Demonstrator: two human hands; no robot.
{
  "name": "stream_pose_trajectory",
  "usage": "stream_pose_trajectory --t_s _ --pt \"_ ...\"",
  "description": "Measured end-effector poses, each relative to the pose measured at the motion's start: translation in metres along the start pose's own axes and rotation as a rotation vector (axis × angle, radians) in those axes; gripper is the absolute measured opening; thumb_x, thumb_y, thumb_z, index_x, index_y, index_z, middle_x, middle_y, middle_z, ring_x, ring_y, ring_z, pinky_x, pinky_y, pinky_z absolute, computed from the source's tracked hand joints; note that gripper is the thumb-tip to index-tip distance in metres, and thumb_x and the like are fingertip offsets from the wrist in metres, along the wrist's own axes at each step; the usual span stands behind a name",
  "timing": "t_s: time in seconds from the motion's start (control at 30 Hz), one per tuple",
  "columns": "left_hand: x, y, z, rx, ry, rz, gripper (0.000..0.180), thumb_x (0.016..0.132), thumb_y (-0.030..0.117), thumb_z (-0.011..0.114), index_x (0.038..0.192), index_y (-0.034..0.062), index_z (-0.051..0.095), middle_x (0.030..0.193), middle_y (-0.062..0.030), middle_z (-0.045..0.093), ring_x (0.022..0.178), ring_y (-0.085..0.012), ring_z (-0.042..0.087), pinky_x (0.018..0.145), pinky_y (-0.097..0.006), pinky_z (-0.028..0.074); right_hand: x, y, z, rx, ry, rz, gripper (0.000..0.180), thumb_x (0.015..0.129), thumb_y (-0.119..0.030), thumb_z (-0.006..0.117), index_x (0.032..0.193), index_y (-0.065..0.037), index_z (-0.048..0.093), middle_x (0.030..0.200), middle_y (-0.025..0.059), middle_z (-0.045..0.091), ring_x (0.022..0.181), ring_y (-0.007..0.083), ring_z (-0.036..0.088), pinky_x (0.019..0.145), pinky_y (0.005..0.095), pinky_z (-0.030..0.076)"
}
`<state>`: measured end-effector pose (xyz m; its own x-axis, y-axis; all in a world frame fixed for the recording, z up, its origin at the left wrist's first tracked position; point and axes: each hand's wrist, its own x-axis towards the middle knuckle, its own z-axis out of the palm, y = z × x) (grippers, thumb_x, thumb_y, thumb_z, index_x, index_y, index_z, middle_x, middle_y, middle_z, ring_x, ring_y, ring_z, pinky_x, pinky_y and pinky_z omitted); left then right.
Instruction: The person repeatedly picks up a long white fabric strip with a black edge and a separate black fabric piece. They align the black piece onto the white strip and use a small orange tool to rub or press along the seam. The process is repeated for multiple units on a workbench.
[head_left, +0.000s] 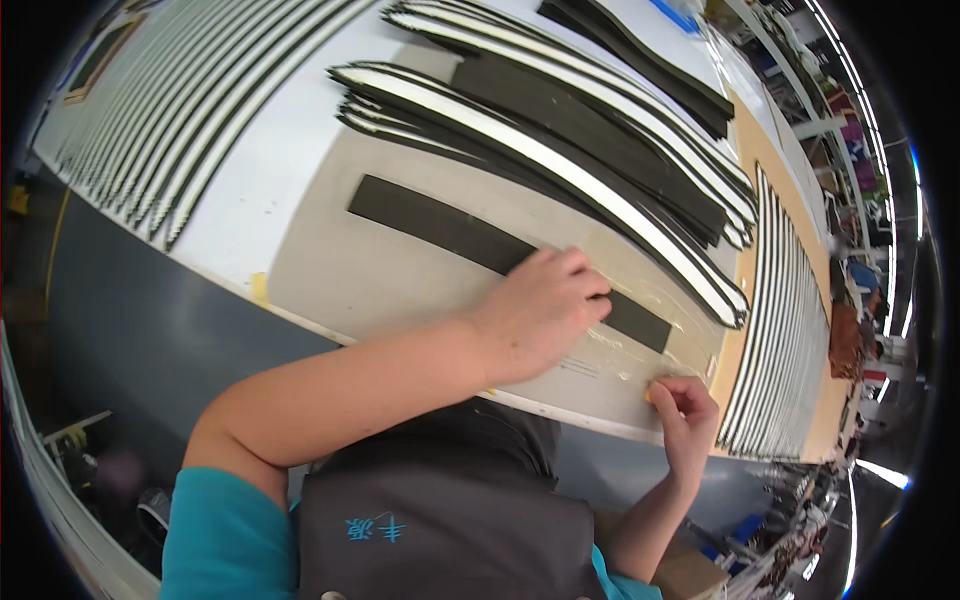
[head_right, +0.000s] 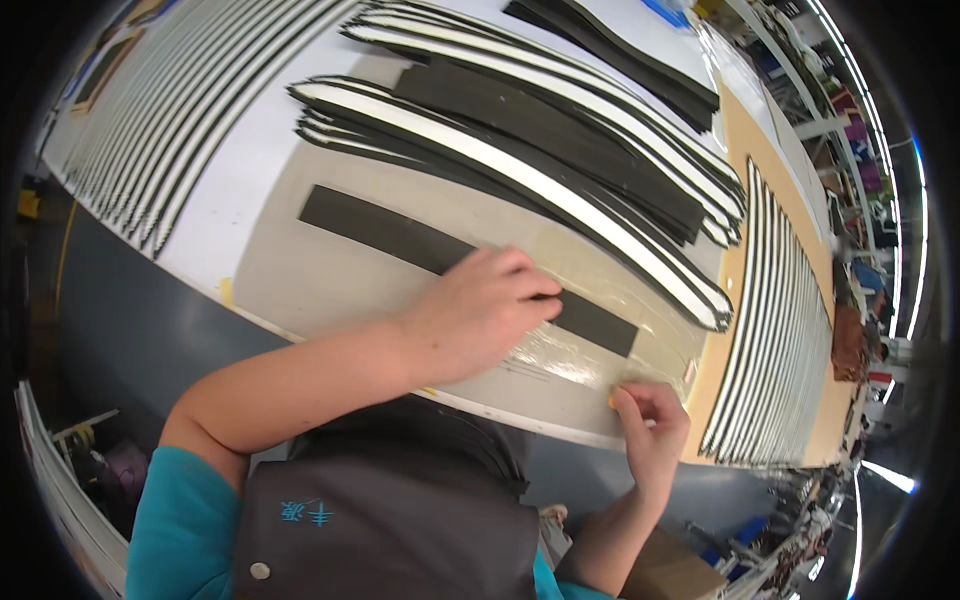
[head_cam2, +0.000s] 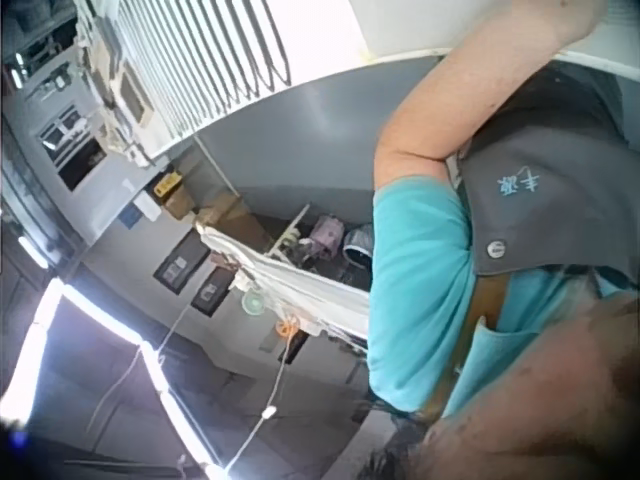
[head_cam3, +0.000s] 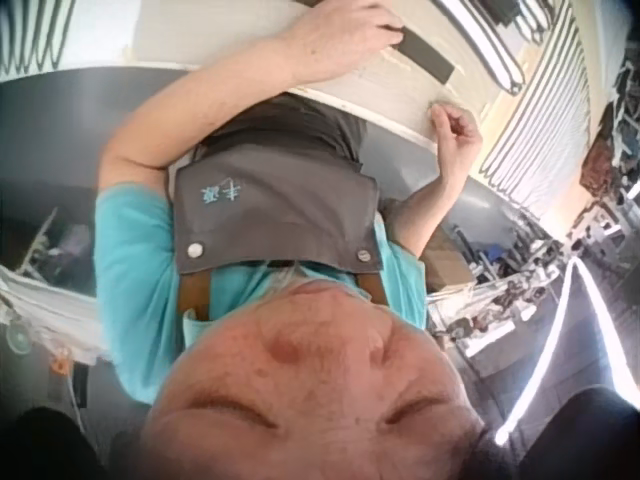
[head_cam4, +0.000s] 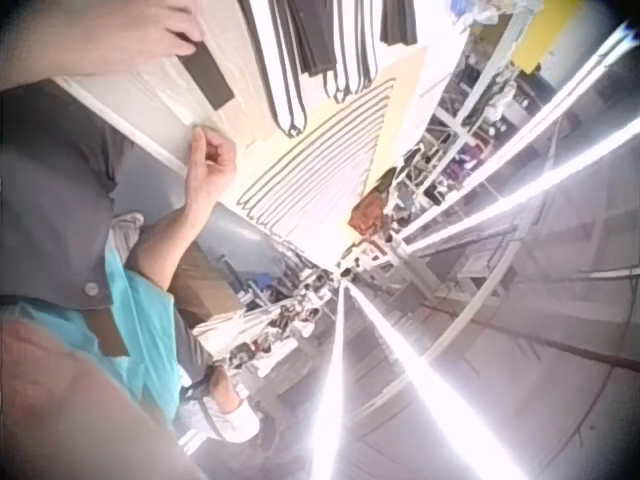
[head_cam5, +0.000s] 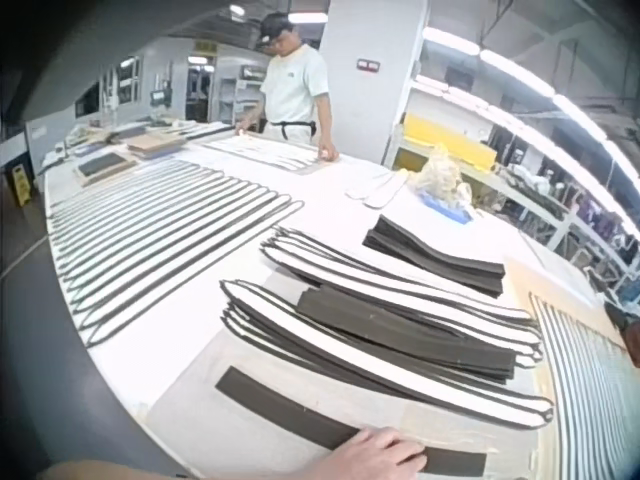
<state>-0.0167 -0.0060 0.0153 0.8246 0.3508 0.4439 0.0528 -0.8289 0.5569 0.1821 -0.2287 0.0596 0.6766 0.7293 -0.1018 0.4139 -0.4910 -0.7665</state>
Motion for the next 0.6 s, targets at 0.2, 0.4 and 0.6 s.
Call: stream_pose_trajectory --t_s 0.2,0.4,0.6 --pt "-0.036 -0.011 -0.058 0.117 0.079 -0.029 0.017 0.083 0.013 0.073 0.099 0.0081 0.076 0.113 -0.0046 0.068 0.113 -0.0266 0.06 0.097 -0.041 0.047 0.03 -0.019 0.009 -0.068 -0.001 -0.197 0.028 0.078 -0.001 0.082 0.105 -0.001 0.074 0.098 0.0034 0.068 0.073 0.0113 0.056 0.069 0.0253 0.047" --pt "-0.06 -0.049 -0.137 0.371 0.067 -0.347 0.036 0.074 0.018 0.086 0.101 0.0054 0.066 0.107 -0.0069 0.065 0.104 -0.0312 0.06 0.097 -0.043 0.048 0.069 -0.048 0.031 -0.265 -0.142 -0.371 0.038 0.071 -0.008 0.089 0.103 -0.004 0.069 0.104 0.0094 0.064 0.09 0.0248 0.061 0.079 0.0338 0.053" --pt "-0.039 -0.046 -0.144 -0.02 -0.071 -0.703 0.029 0.08 0.009 0.085 0.097 0.0036 0.061 0.097 -0.0058 0.067 0.092 -0.0214 0.064 0.085 -0.033 0.051 0.077 -0.032 0.023 -0.081 -0.174 -0.297 0.028 0.073 -0.005 0.089 0.091 -0.005 0.067 0.088 0.0033 0.066 0.08 0.0155 0.062 0.071 0.0301 0.052"
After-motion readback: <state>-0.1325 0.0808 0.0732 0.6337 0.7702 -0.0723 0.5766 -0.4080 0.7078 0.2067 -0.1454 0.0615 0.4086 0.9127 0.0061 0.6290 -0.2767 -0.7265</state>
